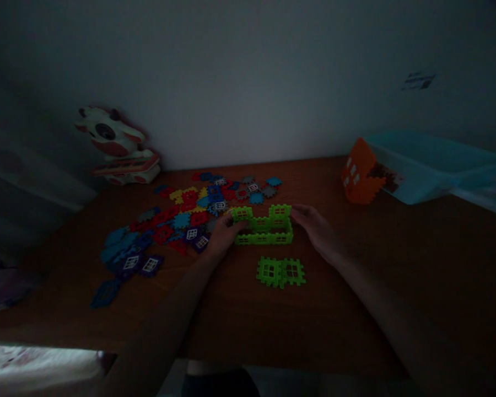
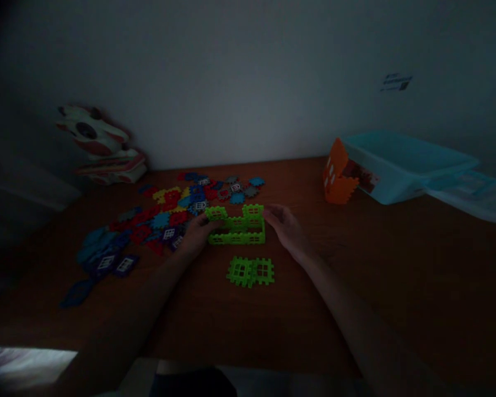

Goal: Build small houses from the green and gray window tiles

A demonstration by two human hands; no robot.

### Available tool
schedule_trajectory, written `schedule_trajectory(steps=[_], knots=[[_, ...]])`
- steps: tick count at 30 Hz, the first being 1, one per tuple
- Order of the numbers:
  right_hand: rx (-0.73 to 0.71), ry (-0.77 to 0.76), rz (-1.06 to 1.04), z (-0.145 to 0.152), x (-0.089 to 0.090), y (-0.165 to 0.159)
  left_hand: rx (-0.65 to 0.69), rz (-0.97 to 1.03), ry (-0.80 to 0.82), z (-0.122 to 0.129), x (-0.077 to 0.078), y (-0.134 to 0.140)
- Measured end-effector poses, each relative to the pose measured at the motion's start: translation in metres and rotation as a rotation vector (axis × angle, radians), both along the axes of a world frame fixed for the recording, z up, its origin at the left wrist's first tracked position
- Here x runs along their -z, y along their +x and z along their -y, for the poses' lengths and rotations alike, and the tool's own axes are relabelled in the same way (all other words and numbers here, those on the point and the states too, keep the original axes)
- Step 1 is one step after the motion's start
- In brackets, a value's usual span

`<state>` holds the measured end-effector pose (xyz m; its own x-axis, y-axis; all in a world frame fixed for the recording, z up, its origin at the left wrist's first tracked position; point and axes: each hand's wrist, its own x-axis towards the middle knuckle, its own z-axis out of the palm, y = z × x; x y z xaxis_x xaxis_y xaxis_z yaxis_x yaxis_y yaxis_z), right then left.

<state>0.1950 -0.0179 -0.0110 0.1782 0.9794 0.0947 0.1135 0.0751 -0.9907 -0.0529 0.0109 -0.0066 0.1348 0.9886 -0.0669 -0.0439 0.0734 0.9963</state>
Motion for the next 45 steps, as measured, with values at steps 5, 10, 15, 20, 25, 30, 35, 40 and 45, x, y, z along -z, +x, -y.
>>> schedule_trajectory(steps=[5, 10, 15, 20, 25, 30, 35, 40, 45], knots=[[0.279, 0.298, 0.306, 0.006, 0.005, -0.003, -0.087, -0.112, 0.143, 0.000, 0.005, 0.006], [0.088, 0.825, 0.733, 0.024, -0.026, 0.006, -0.107, -0.290, 0.271, 0.004, 0.006, 0.008], [-0.396, 0.965, 0.981, 0.041, -0.043, -0.010, -0.047, -0.327, 0.327, 0.013, 0.000, 0.012], [-0.595, 0.848, 1.085, 0.053, -0.032, -0.037, 0.024, -0.379, 0.412, 0.019, -0.004, 0.016], [-0.656, 0.749, 1.092, 0.057, -0.023, -0.044, 0.101, -0.462, 0.521, 0.024, -0.005, 0.016], [-0.654, 0.765, 1.034, 0.054, -0.020, -0.042, 0.138, -0.628, 0.621, 0.025, -0.006, 0.018], [-0.653, 0.812, 1.057, 0.049, -0.022, -0.039, 0.127, -0.575, 0.653, 0.021, -0.001, 0.018], [-0.603, 0.867, 1.041, 0.047, -0.024, -0.038, 0.133, -0.493, 0.595, 0.018, 0.000, 0.018], [-0.496, 0.973, 1.008, 0.046, -0.025, -0.035, 0.155, -0.352, 0.455, 0.016, 0.005, 0.015]])
